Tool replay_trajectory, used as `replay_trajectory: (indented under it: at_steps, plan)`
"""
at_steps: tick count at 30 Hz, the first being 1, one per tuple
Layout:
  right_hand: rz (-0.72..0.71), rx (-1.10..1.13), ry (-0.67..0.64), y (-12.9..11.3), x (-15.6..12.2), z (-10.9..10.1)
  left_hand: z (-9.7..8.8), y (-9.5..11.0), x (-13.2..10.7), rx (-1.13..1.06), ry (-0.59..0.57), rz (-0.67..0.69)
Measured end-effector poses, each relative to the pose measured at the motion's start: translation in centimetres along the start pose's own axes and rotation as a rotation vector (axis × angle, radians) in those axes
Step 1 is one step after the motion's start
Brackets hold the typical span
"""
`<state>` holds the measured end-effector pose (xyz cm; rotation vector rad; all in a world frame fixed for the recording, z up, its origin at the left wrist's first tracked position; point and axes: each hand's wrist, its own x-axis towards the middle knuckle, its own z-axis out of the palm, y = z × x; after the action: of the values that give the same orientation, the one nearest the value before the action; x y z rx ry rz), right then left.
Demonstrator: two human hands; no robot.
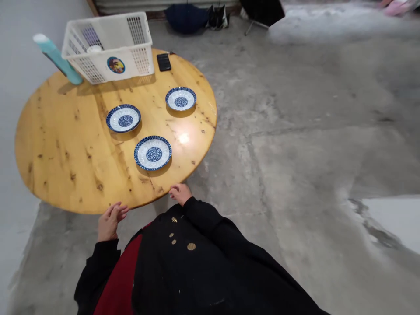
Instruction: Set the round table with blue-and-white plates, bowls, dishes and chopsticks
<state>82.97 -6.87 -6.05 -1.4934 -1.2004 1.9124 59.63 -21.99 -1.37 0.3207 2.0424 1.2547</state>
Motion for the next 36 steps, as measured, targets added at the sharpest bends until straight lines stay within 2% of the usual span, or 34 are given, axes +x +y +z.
replay_trajectory:
  at_steps: [3, 6, 10, 14, 19, 23, 26, 29, 36]
  plan:
    - [-0.024, -0.059, -0.070, 1.2, -1.3, 4.0, -2.8, -0.8, 0.5, -0.023, 0.001, 0.001]
    - [-0.040, -0.106, -0.079, 2.5, -2.6, 6.8, -4.9, -1.3, 0.9, -0.034, -0.041, 0.008]
    - [-0.026, -0.069, -0.017, 3.7, -4.4, 8.7, -7.1, -2.0, 1.6, -0.020, -0.107, 0.033]
    - [0.030, 0.021, 0.057, 4.7, -6.6, 9.2, -7.7, -2.5, 2.0, 0.018, -0.202, 0.030]
    - [0.046, 0.136, 0.183, 5.6, -8.6, 8.0, -6.2, -2.3, 2.7, 0.041, -0.330, 0.022]
    - [0.036, 0.189, 0.311, 4.8, -7.8, 6.6, -4.2, -1.2, 4.1, 0.038, -0.404, 0.027]
    - [-0.005, 0.198, 0.373, 3.1, -5.3, 5.8, -2.7, 0.3, 5.7, 0.038, -0.446, 0.050]
    - [-0.058, 0.228, 0.427, 1.2, -1.7, 5.5, -0.9, 2.3, 7.8, 0.066, -0.475, 0.072]
    - [-0.126, 0.294, 0.506, -2.4, 6.0, 6.9, 4.3, 6.6, 13.7, 0.123, -0.506, 0.049]
